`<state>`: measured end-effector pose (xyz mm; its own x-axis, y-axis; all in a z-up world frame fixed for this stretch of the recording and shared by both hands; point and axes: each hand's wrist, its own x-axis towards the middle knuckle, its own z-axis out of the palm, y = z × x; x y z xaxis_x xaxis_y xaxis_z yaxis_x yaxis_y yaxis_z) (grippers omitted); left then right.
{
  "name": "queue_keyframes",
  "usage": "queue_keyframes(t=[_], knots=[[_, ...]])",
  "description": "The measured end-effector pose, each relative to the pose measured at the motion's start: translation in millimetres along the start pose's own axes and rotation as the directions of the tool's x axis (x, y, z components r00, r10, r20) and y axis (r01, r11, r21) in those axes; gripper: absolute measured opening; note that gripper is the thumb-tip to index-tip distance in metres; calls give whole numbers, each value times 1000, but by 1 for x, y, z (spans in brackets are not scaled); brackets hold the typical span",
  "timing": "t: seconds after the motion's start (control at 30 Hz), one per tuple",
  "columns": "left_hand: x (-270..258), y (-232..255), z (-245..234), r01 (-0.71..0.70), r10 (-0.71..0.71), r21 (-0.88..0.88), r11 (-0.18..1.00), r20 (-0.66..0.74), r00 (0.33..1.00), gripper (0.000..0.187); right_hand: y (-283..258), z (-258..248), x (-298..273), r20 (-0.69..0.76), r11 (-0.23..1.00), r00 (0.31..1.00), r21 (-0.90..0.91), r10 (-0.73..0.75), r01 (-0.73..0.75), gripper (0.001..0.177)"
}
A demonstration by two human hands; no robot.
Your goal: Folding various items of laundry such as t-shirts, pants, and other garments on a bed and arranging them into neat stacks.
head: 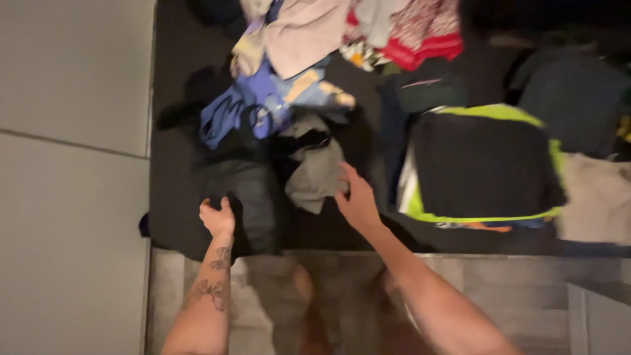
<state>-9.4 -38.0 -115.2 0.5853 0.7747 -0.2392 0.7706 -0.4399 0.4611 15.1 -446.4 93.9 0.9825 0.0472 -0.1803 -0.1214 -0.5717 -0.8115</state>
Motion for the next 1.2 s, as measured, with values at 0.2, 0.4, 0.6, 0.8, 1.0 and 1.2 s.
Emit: queue_keyframes(t=[0.2,0.4,0.6,0.8,1.0,1.2], knots=[[60,-75,16,70,-82,88,994,142,987,93,8,142,-10,285,972,950,154,125,-174,59],[7,-8,-64,294,-189,-194,936,428,884,109,-14,190,4,271,852,881,257,388,-455,110],[13,5,-93,266,-151,-137,954,549,822,116,79,240,35,195,752,734,-30,651,-659,77],[-29,58,-174,257,254,-562,786,673,695,74,17,228,13,272,622,655,207,705,-755,75],[-109,123,-206,206,459,-678,706,659,595,86,50,215,7,324,550,702,449,634,-704,74],[-176,197,-217,358,536,-658,662,750,388,79,43,118,17,316,395,764,709,562,-584,67]])
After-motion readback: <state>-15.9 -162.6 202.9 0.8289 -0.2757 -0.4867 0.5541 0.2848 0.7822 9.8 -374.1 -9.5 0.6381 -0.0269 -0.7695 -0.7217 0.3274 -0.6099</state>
